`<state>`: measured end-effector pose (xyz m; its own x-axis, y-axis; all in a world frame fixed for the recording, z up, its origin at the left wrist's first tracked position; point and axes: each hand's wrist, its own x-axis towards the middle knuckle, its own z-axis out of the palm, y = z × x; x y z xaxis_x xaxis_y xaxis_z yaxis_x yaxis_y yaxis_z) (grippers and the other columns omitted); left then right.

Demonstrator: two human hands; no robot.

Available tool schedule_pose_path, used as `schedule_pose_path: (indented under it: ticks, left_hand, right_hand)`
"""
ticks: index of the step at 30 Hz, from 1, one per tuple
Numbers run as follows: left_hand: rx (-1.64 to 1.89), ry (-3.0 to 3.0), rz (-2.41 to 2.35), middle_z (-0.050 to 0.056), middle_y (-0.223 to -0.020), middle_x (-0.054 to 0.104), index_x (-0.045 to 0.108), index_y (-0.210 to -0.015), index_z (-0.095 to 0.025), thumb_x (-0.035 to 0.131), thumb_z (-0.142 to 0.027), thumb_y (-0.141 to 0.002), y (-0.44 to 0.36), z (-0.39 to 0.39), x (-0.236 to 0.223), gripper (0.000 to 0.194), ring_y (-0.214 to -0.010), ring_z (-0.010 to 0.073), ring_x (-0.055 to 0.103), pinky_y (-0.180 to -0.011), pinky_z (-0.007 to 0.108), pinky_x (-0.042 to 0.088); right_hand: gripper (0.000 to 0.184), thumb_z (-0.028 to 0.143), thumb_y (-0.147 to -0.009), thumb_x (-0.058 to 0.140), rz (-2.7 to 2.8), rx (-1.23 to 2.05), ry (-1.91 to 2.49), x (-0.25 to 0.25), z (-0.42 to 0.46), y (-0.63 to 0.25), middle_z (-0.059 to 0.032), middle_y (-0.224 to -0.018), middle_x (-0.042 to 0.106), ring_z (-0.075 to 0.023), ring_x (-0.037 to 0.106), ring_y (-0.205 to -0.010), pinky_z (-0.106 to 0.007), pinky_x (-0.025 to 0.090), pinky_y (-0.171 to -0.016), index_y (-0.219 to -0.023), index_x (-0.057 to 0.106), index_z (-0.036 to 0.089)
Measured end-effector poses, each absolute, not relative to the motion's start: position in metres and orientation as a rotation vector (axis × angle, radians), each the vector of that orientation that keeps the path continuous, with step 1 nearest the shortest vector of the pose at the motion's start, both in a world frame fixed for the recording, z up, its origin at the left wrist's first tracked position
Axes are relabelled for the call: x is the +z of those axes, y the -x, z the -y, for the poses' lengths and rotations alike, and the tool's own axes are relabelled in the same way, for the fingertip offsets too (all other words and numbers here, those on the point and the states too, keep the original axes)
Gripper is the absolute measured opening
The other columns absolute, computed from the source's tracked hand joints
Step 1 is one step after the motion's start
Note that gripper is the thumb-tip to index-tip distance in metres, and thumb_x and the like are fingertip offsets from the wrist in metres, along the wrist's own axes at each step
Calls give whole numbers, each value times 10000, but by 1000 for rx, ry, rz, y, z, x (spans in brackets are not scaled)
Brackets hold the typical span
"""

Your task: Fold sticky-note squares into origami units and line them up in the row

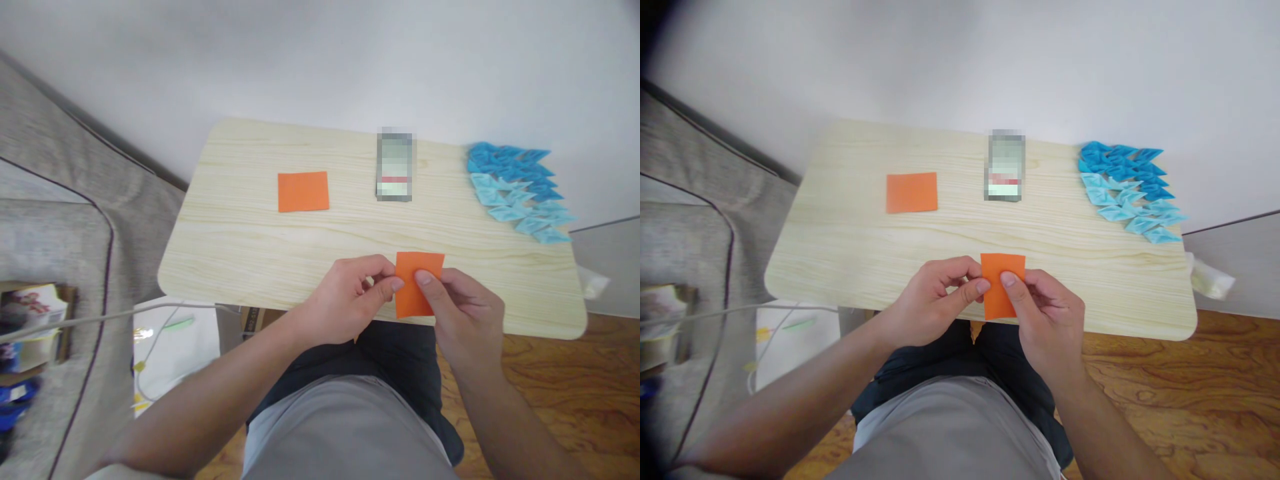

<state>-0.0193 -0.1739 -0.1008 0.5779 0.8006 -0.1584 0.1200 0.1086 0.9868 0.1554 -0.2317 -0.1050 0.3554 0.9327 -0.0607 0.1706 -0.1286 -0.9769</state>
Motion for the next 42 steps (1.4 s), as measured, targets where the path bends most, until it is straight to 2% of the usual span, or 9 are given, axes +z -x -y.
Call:
schedule_pose_path:
  ticks: [4,8,13,17,23,29,33,37,42]
  left_hand:
    - [641,-1245,-796,9,-785,600,619,-848,-156,607,-388,-960,19,171,-107,257,-758,132,553,-705,249,458]
    - [657,-1223,-848,-7,-735,582,618,-830,-150,629,-414,-948,19,167,-113,289,-681,110,518,-649,234,429]
    - [596,-1232,-863,17,-771,636,652,-845,-146,592,-458,-964,19,171,-115,340,-704,118,558,-654,235,441]
    - [557,-1199,-839,4,-751,604,643,-865,-149,603,-447,-958,21,178,-116,316,-668,111,516,-629,238,417]
    - [620,-1155,-794,-7,-737,566,612,-824,-153,619,-412,-954,22,182,-119,289,-693,111,491,-657,242,407]
    - [636,-1225,-877,-2,-782,557,652,-870,-158,671,-449,-910,21,184,-113,294,-683,105,457,-598,227,375]
    - [665,-1223,-926,1,-761,544,647,-854,-159,629,-474,-934,19,187,-111,326,-661,108,440,-573,233,352]
    - [663,-1134,-828,-14,-703,519,624,-783,-150,648,-418,-936,19,187,-113,310,-673,107,440,-619,238,359]
    - [633,-984,-669,-22,-708,515,605,-777,-147,666,-377,-932,21,186,-114,283,-674,95,436,-641,236,356]
  right_hand:
    - [210,414,-894,732,1029,1227,1495,-107,226,-163,-29,-905,793,-189,727,-773,-302,611,-718,-997,805,246]
    - [246,421,-913,708,1118,1418,1404,-112,222,-169,-41,-937,791,-185,707,-767,-311,599,-724,-1032,807,231]
    - [213,412,-918,704,1158,1227,1501,-114,223,-167,-22,-901,777,-184,698,-816,-290,571,-738,-976,799,230]
    - [217,419,-911,709,1153,1185,1527,-113,223,-165,-16,-829,763,-181,692,-783,-276,561,-703,-915,791,219]
    - [235,412,-904,717,1104,1272,1421,-113,221,-165,-39,-971,789,-205,724,-841,-319,597,-768,-1045,790,239]
    - [169,365,-899,730,1129,1190,1415,-111,225,-163,-30,-1004,788,-196,720,-855,-311,591,-773,-1017,790,260]
    - [170,367,-888,741,1129,1166,1435,-109,228,-162,-26,-940,785,-204,719,-835,-310,594,-733,-1015,797,268]
    - [199,379,-894,733,1088,1180,1431,-106,229,-163,-22,-902,773,-194,705,-794,-303,589,-696,-1050,794,272]
    - [180,400,-892,728,1061,1122,1474,-103,230,-163,-11,-698,685,-192,669,-733,-279,546,-600,-832,770,235]
